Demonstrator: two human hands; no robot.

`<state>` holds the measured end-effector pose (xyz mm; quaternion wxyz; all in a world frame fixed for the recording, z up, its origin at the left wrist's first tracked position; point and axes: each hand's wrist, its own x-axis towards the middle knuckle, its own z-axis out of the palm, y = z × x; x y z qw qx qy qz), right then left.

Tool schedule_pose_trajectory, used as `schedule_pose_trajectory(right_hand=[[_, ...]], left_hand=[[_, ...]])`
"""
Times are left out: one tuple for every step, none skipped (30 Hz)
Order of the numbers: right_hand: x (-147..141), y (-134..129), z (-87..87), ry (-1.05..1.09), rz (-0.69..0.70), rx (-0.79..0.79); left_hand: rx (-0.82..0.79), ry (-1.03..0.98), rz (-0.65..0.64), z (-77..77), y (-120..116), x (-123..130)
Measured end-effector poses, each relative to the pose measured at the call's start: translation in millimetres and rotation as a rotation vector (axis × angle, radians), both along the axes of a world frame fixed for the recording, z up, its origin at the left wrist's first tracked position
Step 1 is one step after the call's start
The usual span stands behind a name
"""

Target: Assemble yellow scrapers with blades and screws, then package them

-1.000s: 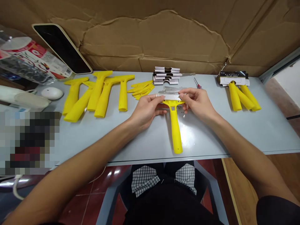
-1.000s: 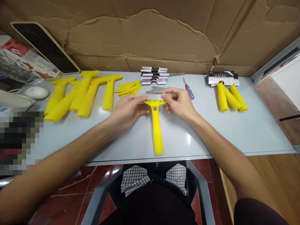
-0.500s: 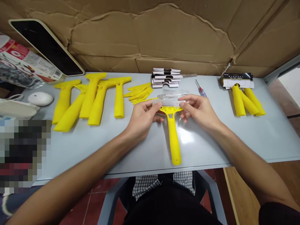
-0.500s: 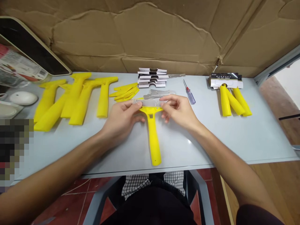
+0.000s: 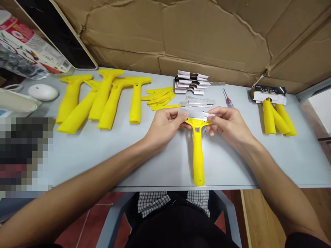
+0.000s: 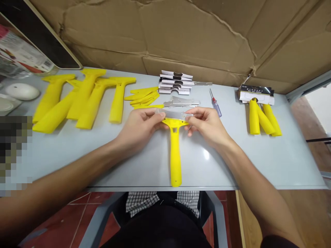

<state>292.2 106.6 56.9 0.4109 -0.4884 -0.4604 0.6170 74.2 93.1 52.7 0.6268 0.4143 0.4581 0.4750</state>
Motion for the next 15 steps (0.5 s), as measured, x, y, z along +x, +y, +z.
schedule_pose_trajectory(right_hand=[[0,0,-1.4,-0.001,-0.011,0.003],[0,0,-3.1,-0.002,-0.022,0.007],[0,0,-4.7,-0.002,-0.030,0.009],[-1,0,-6.2,-0.001,-0.036,0.010],[-2,0,-7.3,0.002,-0.040,0.012],[-2,0,-7.8,0.007,-0.045,0.014],[-3,0,-7.8,0.015,-0.052,0.018],[-4,0,-7.3,0.025,-0.060,0.021],[-5,0,-6.3,0.036,-0.069,0.022],[-6,0,-5.2,0.048,-0.079,0.020],[-6,0,-3.9,0.058,-0.088,0.014],[-7,-1,-2.6,0.065,-0.095,0.005],[-8,-1,-1.5,0.067,-0.098,-0.006],[-8,-1,-0.6,0.067,-0.098,-0.017],[-8,-1,0.2,0.067,-0.095,-0.026]], left_hand=[[-0.010,-0.006,-0.004,-0.5,2,-1],[-0.028,-0.014,-0.012,-1.0,3,-2],[-0.052,-0.020,-0.021,-1.5,5,-3],[-0.076,-0.024,-0.029,-1.8,8,-4],[-0.097,-0.026,-0.033,-2.0,10,-6],[-0.112,-0.028,-0.031,-2.1,12,-7],[-0.123,-0.032,-0.020,-1.9,14,-8],[-0.130,-0.037,0.000,-1.6,15,-9],[-0.135,-0.042,0.024,-1.0,16,-10],[-0.139,-0.044,0.045,-0.2,15,-10],[-0.139,-0.041,0.066,0.7,15,-10],[-0.133,-0.032,0.083,1.8,14,-9],[-0.120,-0.019,0.096,2.9,12,-9],[-0.104,-0.004,0.105,4.0,10,-8],[-0.086,0.011,0.111,5.1,9,-8]])
